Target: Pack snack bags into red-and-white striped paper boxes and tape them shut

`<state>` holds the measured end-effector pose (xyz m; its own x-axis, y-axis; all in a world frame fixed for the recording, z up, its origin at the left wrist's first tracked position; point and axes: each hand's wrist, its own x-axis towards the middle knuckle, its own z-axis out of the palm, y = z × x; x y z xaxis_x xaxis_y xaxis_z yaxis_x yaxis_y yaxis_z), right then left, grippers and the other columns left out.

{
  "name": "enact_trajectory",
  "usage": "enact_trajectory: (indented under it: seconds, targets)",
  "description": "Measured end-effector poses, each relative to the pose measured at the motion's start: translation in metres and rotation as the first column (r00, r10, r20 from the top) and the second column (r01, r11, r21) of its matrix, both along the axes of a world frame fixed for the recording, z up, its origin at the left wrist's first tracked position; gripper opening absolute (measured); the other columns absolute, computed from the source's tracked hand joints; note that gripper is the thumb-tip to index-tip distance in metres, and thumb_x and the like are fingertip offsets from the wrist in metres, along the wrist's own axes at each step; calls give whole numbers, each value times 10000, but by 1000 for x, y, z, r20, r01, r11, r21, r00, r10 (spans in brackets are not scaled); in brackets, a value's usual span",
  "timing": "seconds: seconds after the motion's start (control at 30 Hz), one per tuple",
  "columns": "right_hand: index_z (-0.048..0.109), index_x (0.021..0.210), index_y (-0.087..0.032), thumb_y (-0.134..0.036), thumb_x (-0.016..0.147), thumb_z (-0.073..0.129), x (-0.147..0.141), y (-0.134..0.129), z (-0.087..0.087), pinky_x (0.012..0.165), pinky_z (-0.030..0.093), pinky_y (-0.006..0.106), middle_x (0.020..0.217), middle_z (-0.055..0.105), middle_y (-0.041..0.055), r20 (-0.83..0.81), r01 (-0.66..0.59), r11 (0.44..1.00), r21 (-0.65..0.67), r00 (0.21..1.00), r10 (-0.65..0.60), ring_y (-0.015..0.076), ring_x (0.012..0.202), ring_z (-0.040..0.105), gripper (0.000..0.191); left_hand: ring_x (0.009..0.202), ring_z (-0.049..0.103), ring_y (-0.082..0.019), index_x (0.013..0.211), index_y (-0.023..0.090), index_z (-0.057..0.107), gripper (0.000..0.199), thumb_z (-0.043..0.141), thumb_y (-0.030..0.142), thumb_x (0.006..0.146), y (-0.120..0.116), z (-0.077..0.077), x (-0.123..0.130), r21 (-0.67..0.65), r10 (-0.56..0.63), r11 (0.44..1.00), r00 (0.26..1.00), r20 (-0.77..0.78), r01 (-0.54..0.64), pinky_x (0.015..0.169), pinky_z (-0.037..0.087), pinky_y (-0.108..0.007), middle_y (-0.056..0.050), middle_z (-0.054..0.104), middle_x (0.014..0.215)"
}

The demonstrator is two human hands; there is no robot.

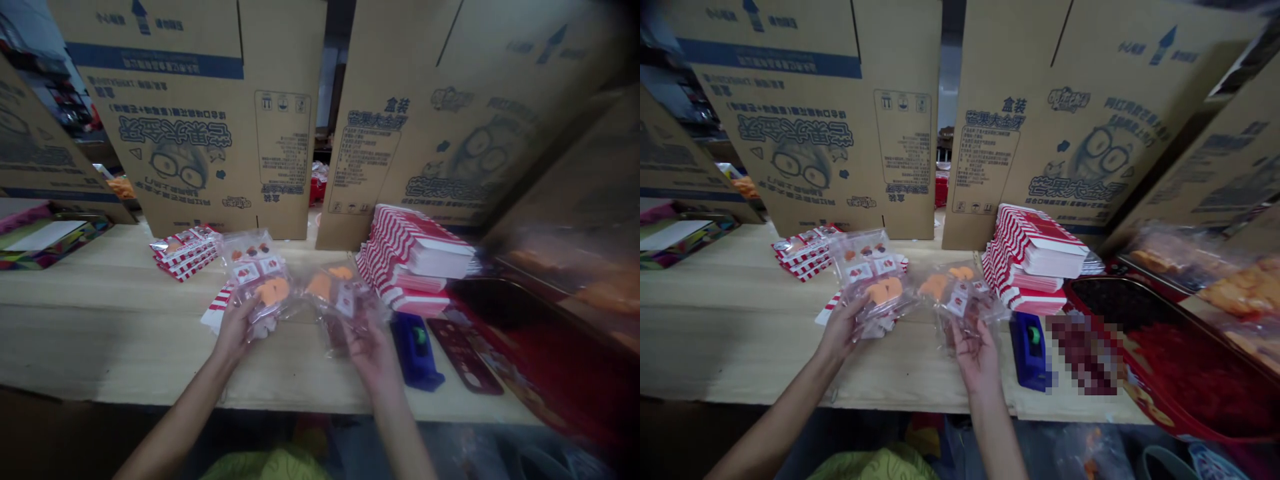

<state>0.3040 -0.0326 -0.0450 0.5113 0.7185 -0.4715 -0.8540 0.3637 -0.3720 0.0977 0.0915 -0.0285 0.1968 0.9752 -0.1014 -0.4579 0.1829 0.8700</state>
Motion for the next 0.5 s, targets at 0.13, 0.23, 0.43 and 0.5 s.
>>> enact_trajectory:
  seconds: [0.13,0.23,0.43,0.5]
  targets:
    - [630,840,-253,-156,901,425,2,36,-5,874,537,291,844,714,-49,47,133,986,101,989,-138,94,875,662,235,686,676,-142,1105,229,570,515,785,251,637,-2,3,-8,43,18,999,1000,21,-19,603,572,-252,5,694,926]
    - [604,749,-252,-179,865,485,-4,62,-20,811,552,264,724,691,-43,94,60,995,86,993,-68,98,759,669,182,766,687,-163,1075,231,584,477,790,261,645,-4,2,-12,67,-34,997,999,-9,34,654,574,-263,-4,701,980]
    - [628,780,-218,-281,814,577,-24,57,-28,855,530,361,879,705,56,152,-391,918,58,913,379,180,919,657,87,1059,630,-254,1171,244,595,475,742,277,720,16,-7,-28,398,-203,874,953,-223,279,881,532,-397,-64,665,1164]
    - [648,886,-202,-398,833,560,-21,44,-17,852,526,385,955,698,74,235,-580,810,86,802,549,198,952,646,221,1165,563,-268,1114,250,651,340,686,256,776,28,-5,-36,643,-177,616,876,-449,455,993,445,-472,-65,664,1173]
